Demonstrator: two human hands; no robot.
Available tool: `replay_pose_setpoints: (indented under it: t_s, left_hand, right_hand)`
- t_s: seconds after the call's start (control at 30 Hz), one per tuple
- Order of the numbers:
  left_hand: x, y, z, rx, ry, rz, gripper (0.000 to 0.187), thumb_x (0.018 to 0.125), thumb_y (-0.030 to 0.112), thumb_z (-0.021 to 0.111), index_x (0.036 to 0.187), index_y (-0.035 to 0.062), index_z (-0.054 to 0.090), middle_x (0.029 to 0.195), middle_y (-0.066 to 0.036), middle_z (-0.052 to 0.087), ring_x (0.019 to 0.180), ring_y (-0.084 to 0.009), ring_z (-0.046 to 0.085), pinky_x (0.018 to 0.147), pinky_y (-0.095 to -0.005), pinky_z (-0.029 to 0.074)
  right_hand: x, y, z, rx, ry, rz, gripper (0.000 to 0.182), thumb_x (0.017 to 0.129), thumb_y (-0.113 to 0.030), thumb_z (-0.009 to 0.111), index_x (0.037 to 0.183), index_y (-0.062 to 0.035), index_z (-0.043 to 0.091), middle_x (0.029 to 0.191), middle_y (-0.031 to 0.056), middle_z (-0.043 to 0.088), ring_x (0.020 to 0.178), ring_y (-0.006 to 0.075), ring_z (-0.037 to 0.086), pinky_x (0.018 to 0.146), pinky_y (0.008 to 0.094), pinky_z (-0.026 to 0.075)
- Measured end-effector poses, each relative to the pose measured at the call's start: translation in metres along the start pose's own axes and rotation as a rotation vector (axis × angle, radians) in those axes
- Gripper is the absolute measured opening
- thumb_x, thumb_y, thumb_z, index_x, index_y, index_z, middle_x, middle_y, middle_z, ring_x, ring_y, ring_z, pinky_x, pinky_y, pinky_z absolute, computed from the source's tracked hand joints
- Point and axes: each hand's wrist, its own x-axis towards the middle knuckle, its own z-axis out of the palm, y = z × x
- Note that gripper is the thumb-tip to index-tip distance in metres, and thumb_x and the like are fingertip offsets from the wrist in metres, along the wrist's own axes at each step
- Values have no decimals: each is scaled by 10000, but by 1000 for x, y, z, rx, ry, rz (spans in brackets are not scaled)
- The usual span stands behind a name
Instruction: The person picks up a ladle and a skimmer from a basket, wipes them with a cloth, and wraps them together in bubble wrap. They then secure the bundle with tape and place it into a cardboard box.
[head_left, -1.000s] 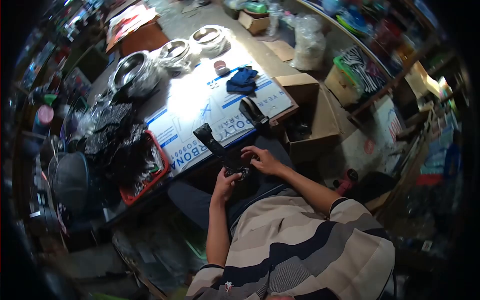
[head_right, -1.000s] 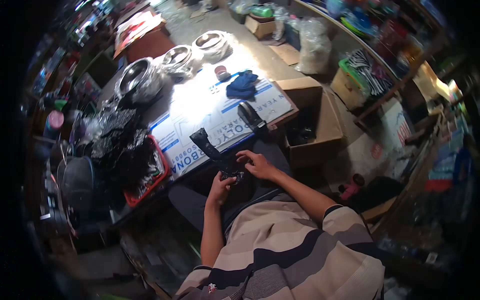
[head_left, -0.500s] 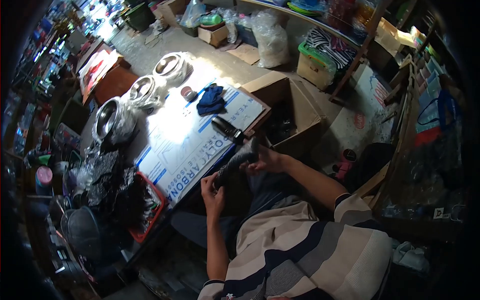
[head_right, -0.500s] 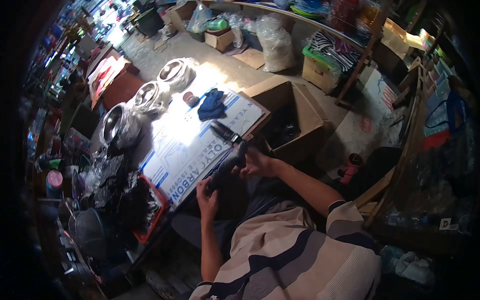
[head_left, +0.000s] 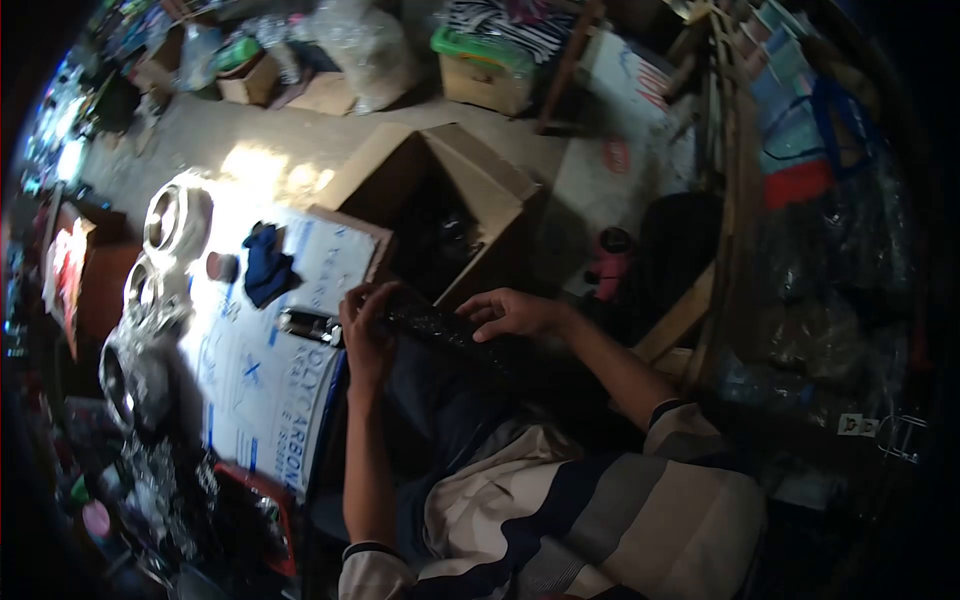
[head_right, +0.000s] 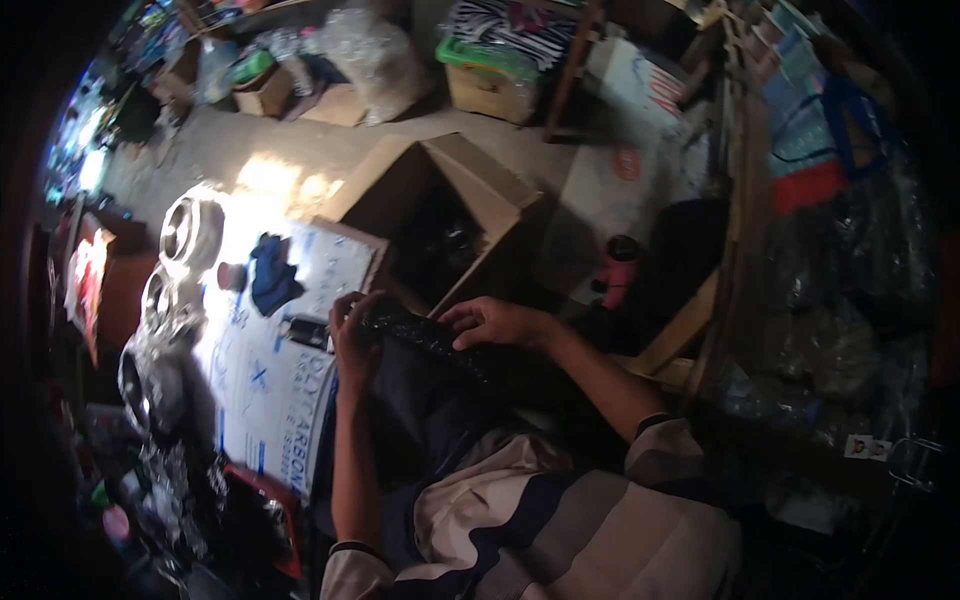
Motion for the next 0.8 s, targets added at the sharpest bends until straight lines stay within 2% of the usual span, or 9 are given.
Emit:
replay_pose_setpoints:
  t_s: [0.13,0.17,0.23,0.3,0.43,0.53,0.6,0.7,0.8]
  left_hand:
    - [61,-43,44,-197,-295,19,938,728,102,924,1575,149,524,1482,-216,553,1418,-434,514,1208,-489,433]
    - [75,-49,50,-171,-325,5,868,791,134,914,1568,88,530,1525,-200,549,1452,-403,505,1222,-477,420]
    - [106,-74,67,-134,-341,-48,739,860,207,882,1523,96,576,1508,-210,550,1419,-422,530,1182,-482,456]
    - [125,-120,87,-4,-293,-160,617,929,322,826,1471,113,618,1523,-221,527,1444,-423,495,1204,-503,413]
    - [124,-179,118,369,-117,-130,633,888,425,832,1421,139,646,1550,-160,508,1488,-406,428,1248,-574,299]
    - [125,-178,129,563,-120,-115,652,842,462,845,1407,200,649,1599,-97,468,1599,-348,290,1302,-612,147]
    - [126,-177,128,559,-149,-139,657,839,461,846,1408,201,647,1596,-97,471,1597,-348,294,1302,-609,150]
    - [130,-182,128,550,-145,-178,650,826,464,850,1386,201,650,1592,-95,474,1596,-351,297,1299,-602,157]
    - [131,-184,129,516,-120,-178,617,819,468,848,1345,208,656,1576,-92,487,1592,-358,308,1295,-593,159]
  right_hand:
    - [-4,29,-31,100,234,-57,662,925,-87,811,1527,-1,549,1398,154,679,1244,175,645,1071,343,518]
    - [0,40,-40,170,288,-80,651,930,-65,795,1527,4,545,1390,156,685,1211,174,664,1050,341,533]
    - [11,50,-51,219,440,-52,559,923,-16,737,1458,30,582,1285,119,725,1145,162,686,1012,322,549]
    - [34,70,-69,196,594,-68,528,896,4,721,1410,28,606,1226,100,729,1101,148,687,970,308,551]
    - [94,89,-114,285,681,-48,522,872,8,716,1384,28,616,1137,81,736,1039,131,683,901,289,542]
    - [152,87,-153,126,755,24,536,865,-23,734,1387,39,630,1144,113,744,1034,162,696,899,296,548]
    - [193,94,-181,-69,810,86,531,872,16,731,1393,46,633,1172,111,755,1014,156,705,890,289,561]
    - [249,84,-222,-54,731,215,487,872,13,732,1354,26,668,1141,115,770,1004,159,704,881,294,550]
    - [311,125,-274,-478,732,297,493,855,17,728,1340,-60,693,1151,115,773,1027,201,712,907,324,548]
